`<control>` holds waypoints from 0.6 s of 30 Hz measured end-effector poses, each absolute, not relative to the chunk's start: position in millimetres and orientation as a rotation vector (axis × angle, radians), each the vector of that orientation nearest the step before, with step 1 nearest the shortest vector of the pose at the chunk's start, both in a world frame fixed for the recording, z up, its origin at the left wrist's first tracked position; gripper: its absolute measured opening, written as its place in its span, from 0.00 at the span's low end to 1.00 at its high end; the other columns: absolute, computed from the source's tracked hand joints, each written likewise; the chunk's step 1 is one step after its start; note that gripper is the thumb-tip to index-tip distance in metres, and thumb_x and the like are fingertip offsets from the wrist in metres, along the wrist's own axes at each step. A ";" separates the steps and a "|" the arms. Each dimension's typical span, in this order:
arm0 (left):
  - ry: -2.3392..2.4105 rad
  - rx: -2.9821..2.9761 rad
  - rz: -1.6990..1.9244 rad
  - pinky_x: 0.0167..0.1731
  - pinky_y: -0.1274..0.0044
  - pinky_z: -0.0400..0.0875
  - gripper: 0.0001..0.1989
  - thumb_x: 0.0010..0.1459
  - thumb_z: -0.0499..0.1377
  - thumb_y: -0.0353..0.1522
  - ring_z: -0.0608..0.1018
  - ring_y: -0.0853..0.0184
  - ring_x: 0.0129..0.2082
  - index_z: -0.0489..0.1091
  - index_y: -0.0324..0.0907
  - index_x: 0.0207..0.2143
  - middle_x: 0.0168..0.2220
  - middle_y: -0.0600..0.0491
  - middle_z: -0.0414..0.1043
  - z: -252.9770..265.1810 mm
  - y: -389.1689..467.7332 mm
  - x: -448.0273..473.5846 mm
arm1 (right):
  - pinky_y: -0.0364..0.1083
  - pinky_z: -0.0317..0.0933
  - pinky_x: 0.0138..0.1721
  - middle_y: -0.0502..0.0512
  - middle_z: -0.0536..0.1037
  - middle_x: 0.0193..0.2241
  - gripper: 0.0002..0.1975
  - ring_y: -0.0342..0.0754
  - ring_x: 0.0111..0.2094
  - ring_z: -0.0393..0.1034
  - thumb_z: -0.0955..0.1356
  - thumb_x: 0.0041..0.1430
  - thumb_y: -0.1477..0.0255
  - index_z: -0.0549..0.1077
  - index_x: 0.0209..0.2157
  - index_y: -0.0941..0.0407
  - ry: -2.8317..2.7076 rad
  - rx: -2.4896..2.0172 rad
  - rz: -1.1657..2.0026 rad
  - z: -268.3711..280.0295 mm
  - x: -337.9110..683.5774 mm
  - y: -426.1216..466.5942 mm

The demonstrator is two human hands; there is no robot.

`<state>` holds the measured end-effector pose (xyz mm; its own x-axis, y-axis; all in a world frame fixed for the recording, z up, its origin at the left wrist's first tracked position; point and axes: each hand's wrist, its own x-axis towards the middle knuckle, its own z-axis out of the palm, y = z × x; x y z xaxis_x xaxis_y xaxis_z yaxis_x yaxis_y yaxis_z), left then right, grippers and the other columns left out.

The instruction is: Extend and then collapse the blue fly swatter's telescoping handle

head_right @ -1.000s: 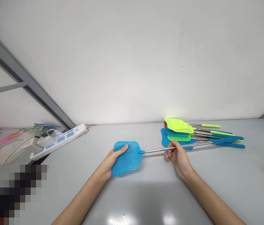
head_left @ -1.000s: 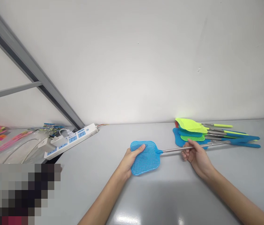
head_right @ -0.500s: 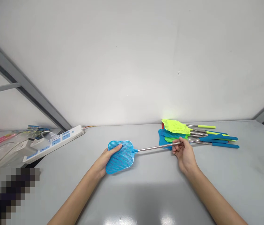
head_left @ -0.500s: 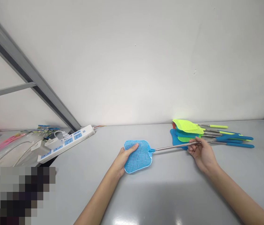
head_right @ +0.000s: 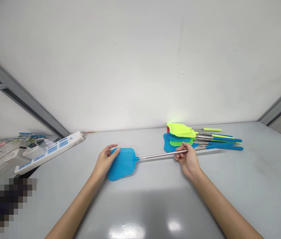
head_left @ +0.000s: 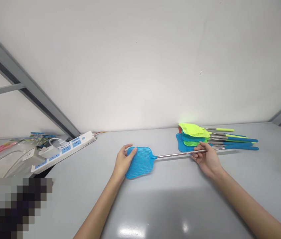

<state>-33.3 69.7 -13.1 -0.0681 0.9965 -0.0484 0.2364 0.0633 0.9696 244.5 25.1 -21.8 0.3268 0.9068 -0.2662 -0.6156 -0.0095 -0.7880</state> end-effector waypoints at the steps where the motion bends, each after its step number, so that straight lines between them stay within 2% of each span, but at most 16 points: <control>1: 1.484 1.348 1.101 0.30 0.76 0.65 0.23 0.40 0.59 0.42 0.71 0.67 0.28 0.65 0.41 0.39 0.29 0.52 0.70 -14.5 71.1 -35.1 | 0.42 0.53 0.16 0.46 0.60 0.10 0.12 0.39 0.12 0.52 0.63 0.47 0.70 0.62 0.13 0.56 -0.372 -0.993 1.250 -22.5 243.7 25.1; 5: 1.543 1.512 1.126 0.40 0.73 0.59 0.16 0.42 0.58 0.40 0.70 0.64 0.35 0.68 0.43 0.34 0.35 0.51 0.68 -15.1 69.7 -33.7 | 0.41 0.53 0.15 0.46 0.61 0.12 0.13 0.38 0.13 0.51 0.63 0.47 0.70 0.62 0.13 0.57 -0.386 -0.986 1.256 -23.5 240.0 24.4; 9: 1.501 1.927 1.104 0.49 0.72 0.47 0.12 0.48 0.54 0.38 0.62 0.63 0.48 0.68 0.46 0.36 0.46 0.52 0.63 -6.7 55.3 -18.6 | 0.41 0.52 0.15 0.46 0.59 0.11 0.13 0.38 0.13 0.51 0.62 0.48 0.69 0.62 0.13 0.57 -0.401 -0.979 1.266 -23.9 237.6 23.7; 11: 1.382 2.090 0.975 0.49 0.71 0.45 0.13 0.50 0.52 0.37 0.62 0.64 0.48 0.67 0.48 0.38 0.46 0.53 0.64 -1.0 45.0 -10.0 | 0.41 0.52 0.15 0.46 0.59 0.11 0.13 0.38 0.12 0.51 0.62 0.48 0.69 0.62 0.13 0.57 -0.411 -0.974 1.271 -24.7 237.1 23.6; 14: 1.180 2.197 0.735 0.48 0.70 0.46 0.14 0.52 0.50 0.38 0.66 0.65 0.43 0.65 0.49 0.41 0.40 0.53 0.68 5.0 30.3 0.2 | 0.41 0.51 0.15 0.46 0.59 0.11 0.13 0.38 0.12 0.50 0.62 0.48 0.68 0.63 0.13 0.57 -0.426 -0.966 1.275 -25.8 235.8 23.4; 18: 1.062 2.313 0.590 0.46 0.71 0.47 0.13 0.54 0.46 0.37 0.67 0.66 0.38 0.65 0.47 0.40 0.36 0.53 0.69 3.9 19.3 8.8 | 0.41 0.50 0.14 0.46 0.58 0.12 0.14 0.38 0.12 0.50 0.62 0.48 0.68 0.62 0.13 0.56 -0.435 -0.945 1.278 -25.1 231.8 21.9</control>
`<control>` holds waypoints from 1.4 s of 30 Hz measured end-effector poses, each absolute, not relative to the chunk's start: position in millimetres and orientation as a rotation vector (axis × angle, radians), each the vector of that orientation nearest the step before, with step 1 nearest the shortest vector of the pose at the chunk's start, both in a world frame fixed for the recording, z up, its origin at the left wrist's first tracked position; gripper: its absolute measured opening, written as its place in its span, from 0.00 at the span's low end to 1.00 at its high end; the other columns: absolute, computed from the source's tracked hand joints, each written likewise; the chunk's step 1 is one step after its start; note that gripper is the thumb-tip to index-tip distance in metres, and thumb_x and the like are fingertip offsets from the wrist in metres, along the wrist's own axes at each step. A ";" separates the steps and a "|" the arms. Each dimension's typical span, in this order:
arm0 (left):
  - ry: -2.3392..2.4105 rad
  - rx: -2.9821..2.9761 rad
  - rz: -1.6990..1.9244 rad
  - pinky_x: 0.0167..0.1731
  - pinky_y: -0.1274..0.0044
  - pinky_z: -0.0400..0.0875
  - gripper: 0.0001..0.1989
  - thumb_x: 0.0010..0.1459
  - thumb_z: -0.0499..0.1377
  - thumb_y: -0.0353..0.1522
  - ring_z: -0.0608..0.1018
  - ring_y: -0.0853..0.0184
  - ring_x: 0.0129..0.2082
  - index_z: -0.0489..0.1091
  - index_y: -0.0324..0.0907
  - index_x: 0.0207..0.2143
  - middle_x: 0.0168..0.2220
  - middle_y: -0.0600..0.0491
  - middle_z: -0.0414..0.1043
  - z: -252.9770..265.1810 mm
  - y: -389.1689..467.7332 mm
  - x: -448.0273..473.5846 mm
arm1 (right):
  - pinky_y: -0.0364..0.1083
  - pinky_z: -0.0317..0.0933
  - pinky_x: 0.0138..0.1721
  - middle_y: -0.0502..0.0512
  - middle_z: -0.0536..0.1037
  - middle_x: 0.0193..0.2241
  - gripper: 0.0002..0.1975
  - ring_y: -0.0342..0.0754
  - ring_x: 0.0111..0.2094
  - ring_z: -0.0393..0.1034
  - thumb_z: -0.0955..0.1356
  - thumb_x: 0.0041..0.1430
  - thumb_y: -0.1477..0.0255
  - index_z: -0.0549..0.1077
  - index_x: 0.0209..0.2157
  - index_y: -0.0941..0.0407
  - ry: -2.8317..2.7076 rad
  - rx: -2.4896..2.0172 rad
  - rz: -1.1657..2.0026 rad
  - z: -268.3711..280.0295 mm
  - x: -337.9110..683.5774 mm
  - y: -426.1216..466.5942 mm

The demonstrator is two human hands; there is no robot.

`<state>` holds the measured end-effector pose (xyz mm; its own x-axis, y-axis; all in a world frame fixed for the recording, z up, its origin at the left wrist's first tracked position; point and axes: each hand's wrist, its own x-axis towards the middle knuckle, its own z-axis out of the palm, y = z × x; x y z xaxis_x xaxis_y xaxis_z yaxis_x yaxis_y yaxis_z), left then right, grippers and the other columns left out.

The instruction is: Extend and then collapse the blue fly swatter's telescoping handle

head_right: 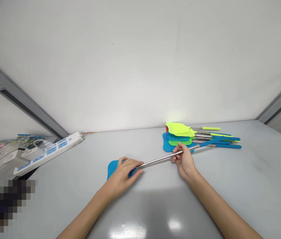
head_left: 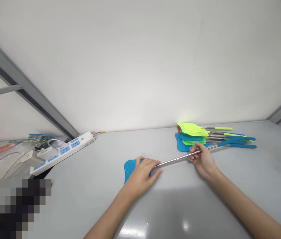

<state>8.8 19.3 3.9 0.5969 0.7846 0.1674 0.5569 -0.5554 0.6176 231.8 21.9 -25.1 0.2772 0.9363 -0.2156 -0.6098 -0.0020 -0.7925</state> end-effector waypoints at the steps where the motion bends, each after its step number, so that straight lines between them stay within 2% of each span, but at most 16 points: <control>1: 1.057 2.340 0.578 0.45 0.71 0.48 0.13 0.55 0.46 0.37 0.68 0.66 0.37 0.65 0.46 0.40 0.36 0.53 0.69 2.7 18.2 10.1 | 0.41 0.50 0.14 0.46 0.58 0.12 0.14 0.38 0.13 0.50 0.62 0.48 0.68 0.62 0.13 0.56 -0.437 -0.939 1.279 -24.2 231.0 21.5; 5: 1.058 2.407 0.533 0.42 0.73 0.51 0.15 0.58 0.40 0.35 0.67 0.67 0.33 0.65 0.44 0.37 0.31 0.53 0.68 -0.9 16.7 12.1 | 0.42 0.53 0.16 0.48 0.61 0.14 0.15 0.41 0.16 0.55 0.61 0.49 0.67 0.62 0.13 0.56 -0.412 -0.895 1.283 -17.6 234.5 21.0; 8: 1.061 2.427 0.469 0.37 0.75 0.54 0.15 0.58 0.39 0.34 0.65 0.66 0.32 0.64 0.43 0.35 0.30 0.53 0.67 -1.3 16.2 10.9 | 0.44 0.57 0.21 0.50 0.62 0.16 0.14 0.42 0.20 0.58 0.60 0.49 0.68 0.62 0.14 0.56 -0.370 -0.795 1.236 -11.0 245.0 22.0; 11: 1.066 2.431 0.437 0.34 0.75 0.55 0.15 0.58 0.38 0.34 0.65 0.66 0.32 0.63 0.43 0.35 0.29 0.53 0.67 -1.0 15.3 10.5 | 0.44 0.57 0.21 0.48 0.58 0.16 0.13 0.41 0.19 0.56 0.60 0.50 0.68 0.60 0.15 0.56 -0.340 -0.670 1.326 -6.8 254.3 22.3; 18: 1.028 2.487 0.280 0.29 0.77 0.55 0.16 0.59 0.37 0.35 0.64 0.69 0.24 0.60 0.43 0.26 0.21 0.55 0.63 -0.8 7.8 15.5 | 0.40 0.49 0.12 0.44 0.48 0.13 0.13 0.38 0.13 0.46 0.60 0.51 0.73 0.54 0.16 0.55 -0.294 -0.574 1.479 -12.3 253.0 19.2; 27: 1.047 2.674 0.193 0.28 0.77 0.57 0.16 0.59 0.34 0.33 0.63 0.70 0.22 0.55 0.42 0.25 0.20 0.56 0.61 -7.2 0.0 18.3 | 0.39 0.42 0.10 0.42 0.45 0.12 0.16 0.37 0.11 0.42 0.57 0.55 0.74 0.47 0.16 0.55 -0.105 -0.486 1.463 -17.0 249.2 17.4; 42: 1.070 2.638 0.243 0.28 0.76 0.56 0.14 0.59 0.35 0.30 0.61 0.71 0.19 0.54 0.42 0.24 0.18 0.56 0.60 -17.2 0.1 17.7 | 0.40 0.39 0.11 0.42 0.38 0.14 0.17 0.37 0.12 0.37 0.58 0.55 0.73 0.46 0.16 0.56 -0.078 -0.521 1.398 -26.6 239.5 16.2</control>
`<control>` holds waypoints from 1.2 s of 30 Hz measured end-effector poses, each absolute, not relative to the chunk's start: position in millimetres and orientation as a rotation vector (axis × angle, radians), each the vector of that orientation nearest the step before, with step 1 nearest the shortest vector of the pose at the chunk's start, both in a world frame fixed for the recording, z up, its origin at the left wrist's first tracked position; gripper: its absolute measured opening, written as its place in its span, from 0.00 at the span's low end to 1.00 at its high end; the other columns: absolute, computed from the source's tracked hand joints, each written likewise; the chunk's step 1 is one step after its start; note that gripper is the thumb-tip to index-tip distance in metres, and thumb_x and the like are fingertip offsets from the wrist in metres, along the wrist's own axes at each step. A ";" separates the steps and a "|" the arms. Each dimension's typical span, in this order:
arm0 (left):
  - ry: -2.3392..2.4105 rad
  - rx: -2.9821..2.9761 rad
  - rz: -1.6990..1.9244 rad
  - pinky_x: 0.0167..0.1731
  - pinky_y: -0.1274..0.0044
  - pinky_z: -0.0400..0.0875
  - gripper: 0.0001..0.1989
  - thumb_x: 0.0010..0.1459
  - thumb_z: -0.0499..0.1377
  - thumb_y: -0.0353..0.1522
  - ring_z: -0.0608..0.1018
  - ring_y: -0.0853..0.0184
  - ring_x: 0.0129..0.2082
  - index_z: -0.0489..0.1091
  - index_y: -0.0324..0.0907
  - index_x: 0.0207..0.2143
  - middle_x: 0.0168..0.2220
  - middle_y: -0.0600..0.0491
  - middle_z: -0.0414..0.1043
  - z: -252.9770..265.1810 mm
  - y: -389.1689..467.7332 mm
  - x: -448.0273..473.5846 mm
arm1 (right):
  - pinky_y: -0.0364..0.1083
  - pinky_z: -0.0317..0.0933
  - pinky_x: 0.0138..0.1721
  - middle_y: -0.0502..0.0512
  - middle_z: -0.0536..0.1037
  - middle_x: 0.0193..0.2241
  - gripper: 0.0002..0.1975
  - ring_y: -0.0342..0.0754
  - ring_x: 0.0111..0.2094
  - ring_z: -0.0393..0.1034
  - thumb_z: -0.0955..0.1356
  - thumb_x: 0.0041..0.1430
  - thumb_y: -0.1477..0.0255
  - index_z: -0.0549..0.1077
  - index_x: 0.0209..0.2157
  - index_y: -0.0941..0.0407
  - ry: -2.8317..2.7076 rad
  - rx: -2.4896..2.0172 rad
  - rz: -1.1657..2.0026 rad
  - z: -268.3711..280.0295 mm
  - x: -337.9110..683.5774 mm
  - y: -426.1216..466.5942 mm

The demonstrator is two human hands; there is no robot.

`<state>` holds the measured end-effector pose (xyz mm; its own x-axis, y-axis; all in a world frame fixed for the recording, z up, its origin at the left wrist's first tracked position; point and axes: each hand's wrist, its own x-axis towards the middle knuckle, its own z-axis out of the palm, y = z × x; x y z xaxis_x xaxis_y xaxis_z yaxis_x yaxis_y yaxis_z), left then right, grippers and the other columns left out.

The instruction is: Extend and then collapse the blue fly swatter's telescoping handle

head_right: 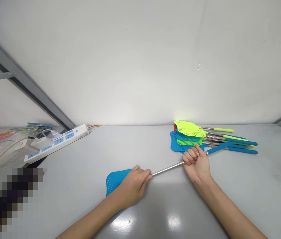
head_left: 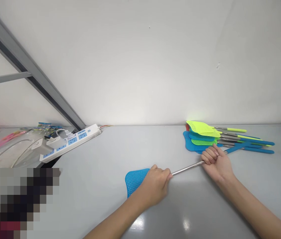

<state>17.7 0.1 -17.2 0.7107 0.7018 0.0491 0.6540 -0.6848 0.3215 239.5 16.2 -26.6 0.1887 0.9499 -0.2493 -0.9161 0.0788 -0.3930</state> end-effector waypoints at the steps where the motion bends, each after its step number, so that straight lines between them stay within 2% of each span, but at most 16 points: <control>1: 1.074 2.637 0.246 0.28 0.76 0.56 0.14 0.59 0.35 0.30 0.60 0.71 0.18 0.54 0.42 0.23 0.18 0.56 0.60 -17.2 0.5 17.5 | 0.40 0.39 0.11 0.42 0.38 0.14 0.17 0.37 0.12 0.37 0.58 0.55 0.73 0.46 0.16 0.56 -0.078 -0.521 1.397 -27.1 238.7 16.2; 9: 1.082 2.608 0.268 0.27 0.77 0.55 0.15 0.59 0.35 0.30 0.57 0.72 0.16 0.51 0.42 0.21 0.16 0.58 0.56 -17.2 1.0 17.2 | 0.39 0.39 0.10 0.42 0.38 0.14 0.17 0.37 0.12 0.37 0.59 0.54 0.73 0.48 0.16 0.56 -0.090 -0.538 1.368 -26.7 235.2 14.3; 21: 1.083 2.498 0.253 0.29 0.76 0.55 0.15 0.58 0.36 0.32 0.62 0.70 0.22 0.52 0.42 0.21 0.17 0.57 0.55 -9.7 1.9 14.9 | 0.39 0.39 0.10 0.41 0.37 0.13 0.17 0.37 0.11 0.36 0.59 0.54 0.75 0.47 0.16 0.56 -0.045 -0.552 1.356 -29.5 227.9 13.8; 36: 1.087 2.483 0.249 0.29 0.76 0.56 0.15 0.58 0.36 0.32 0.62 0.70 0.22 0.53 0.42 0.21 0.17 0.57 0.56 -8.4 0.7 16.6 | 0.39 0.40 0.09 0.41 0.40 0.12 0.18 0.36 0.10 0.38 0.59 0.55 0.73 0.46 0.16 0.56 -0.082 -0.596 1.338 -29.5 223.2 12.3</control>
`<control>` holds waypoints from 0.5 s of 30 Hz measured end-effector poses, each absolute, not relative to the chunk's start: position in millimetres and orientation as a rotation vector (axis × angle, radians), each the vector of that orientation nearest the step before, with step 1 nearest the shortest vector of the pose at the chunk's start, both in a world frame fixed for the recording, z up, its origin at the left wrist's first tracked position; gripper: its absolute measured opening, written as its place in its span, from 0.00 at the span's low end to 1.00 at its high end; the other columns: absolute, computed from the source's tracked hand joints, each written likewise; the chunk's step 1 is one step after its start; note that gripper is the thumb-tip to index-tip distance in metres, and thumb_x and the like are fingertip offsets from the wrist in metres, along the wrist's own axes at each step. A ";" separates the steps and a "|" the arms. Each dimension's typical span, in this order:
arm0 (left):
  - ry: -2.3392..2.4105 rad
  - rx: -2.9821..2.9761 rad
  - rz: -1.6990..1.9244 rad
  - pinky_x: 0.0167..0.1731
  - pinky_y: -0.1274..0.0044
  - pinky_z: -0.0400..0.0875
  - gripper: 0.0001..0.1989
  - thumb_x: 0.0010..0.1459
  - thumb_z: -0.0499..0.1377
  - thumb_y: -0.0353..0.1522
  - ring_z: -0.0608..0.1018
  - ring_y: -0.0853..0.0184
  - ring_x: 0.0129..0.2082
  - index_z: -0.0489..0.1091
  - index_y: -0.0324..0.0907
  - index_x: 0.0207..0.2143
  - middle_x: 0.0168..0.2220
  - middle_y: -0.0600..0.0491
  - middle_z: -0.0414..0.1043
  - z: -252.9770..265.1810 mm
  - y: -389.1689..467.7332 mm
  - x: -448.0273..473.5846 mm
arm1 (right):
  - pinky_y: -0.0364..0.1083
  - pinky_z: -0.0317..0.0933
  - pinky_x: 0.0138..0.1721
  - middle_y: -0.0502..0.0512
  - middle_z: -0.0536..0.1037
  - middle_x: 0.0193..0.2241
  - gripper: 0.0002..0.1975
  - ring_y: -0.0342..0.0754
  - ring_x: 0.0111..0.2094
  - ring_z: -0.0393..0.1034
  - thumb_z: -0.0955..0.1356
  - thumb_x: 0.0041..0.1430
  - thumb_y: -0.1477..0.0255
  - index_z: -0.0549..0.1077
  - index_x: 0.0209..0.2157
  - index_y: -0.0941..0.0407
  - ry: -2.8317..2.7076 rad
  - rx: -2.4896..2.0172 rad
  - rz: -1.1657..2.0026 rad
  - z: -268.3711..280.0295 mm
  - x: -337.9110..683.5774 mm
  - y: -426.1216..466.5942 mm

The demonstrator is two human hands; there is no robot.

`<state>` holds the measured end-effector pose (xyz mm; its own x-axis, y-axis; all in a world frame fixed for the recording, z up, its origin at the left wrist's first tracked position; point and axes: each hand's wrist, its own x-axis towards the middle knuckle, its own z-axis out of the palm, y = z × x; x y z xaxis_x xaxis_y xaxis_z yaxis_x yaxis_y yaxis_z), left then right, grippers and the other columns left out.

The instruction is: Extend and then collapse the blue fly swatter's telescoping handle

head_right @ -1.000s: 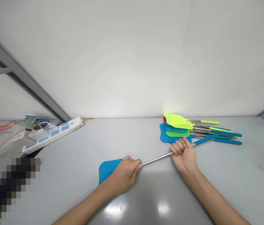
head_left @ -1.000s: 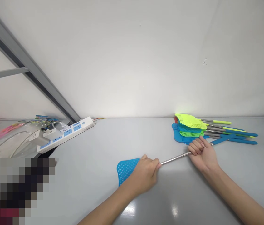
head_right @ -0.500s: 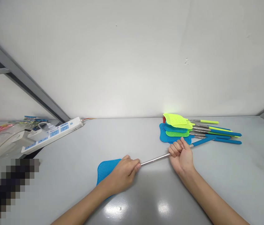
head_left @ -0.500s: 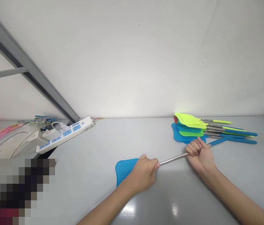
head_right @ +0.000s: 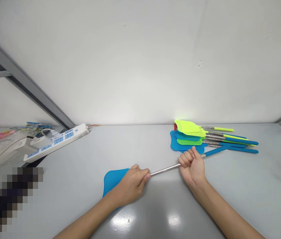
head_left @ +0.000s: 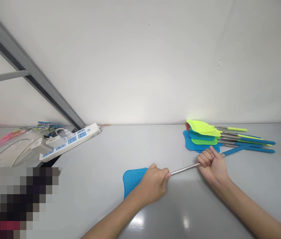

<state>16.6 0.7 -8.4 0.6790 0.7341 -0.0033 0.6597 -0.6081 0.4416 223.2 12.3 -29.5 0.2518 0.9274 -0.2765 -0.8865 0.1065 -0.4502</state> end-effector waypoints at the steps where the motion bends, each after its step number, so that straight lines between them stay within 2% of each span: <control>1: 1.088 2.486 0.247 0.29 0.76 0.56 0.15 0.58 0.36 0.32 0.62 0.70 0.22 0.53 0.42 0.21 0.17 0.57 0.56 -8.3 0.7 16.7 | 0.39 0.40 0.09 0.41 0.40 0.12 0.18 0.36 0.10 0.38 0.59 0.55 0.73 0.46 0.16 0.56 -0.075 -0.595 1.339 -29.3 222.7 12.1; 15: 1.093 2.513 0.237 0.28 0.77 0.55 0.16 0.58 0.36 0.32 0.62 0.70 0.22 0.53 0.42 0.20 0.17 0.57 0.55 -10.3 1.6 17.7 | 0.39 0.39 0.10 0.41 0.40 0.12 0.18 0.36 0.11 0.37 0.59 0.56 0.71 0.46 0.16 0.56 -0.080 -0.589 1.341 -29.9 219.7 10.7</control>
<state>17.7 1.6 -10.3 0.6818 0.7315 0.0003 0.6657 -0.6206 0.4144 219.7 10.7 -29.9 0.2481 0.9291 -0.2744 -0.8897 0.1064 -0.4440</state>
